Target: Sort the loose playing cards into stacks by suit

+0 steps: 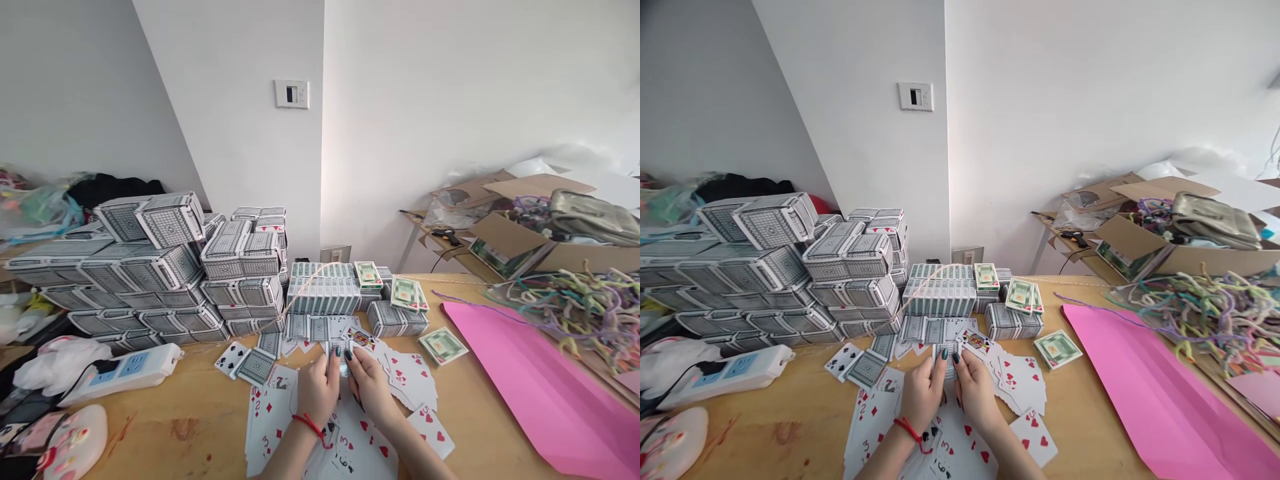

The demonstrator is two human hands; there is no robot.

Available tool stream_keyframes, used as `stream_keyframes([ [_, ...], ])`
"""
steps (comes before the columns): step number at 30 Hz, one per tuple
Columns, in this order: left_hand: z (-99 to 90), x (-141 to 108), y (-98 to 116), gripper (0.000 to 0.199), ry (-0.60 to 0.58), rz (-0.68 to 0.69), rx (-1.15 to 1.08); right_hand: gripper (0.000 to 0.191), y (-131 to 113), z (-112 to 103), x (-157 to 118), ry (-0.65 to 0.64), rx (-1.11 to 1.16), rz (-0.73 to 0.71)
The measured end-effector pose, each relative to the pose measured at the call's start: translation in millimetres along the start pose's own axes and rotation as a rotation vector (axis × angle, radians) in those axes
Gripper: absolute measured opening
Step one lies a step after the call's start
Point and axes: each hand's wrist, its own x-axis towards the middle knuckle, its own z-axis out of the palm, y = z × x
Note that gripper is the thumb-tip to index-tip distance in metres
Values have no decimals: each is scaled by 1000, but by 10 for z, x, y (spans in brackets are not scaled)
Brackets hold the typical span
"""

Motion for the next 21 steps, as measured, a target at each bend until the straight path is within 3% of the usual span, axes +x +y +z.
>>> stream_keyframes([
  [6,-96,45,3,27,-81,-102,-319,33,-18,-16,-37,29,-233,-107],
  [13,-91,39,75,26,-139,-69,-255,37,-57,-40,-62,24,-318,-176],
  [21,-79,12,136,26,-71,-76,-328,38,-79,0,-80,186,-374,-198],
])
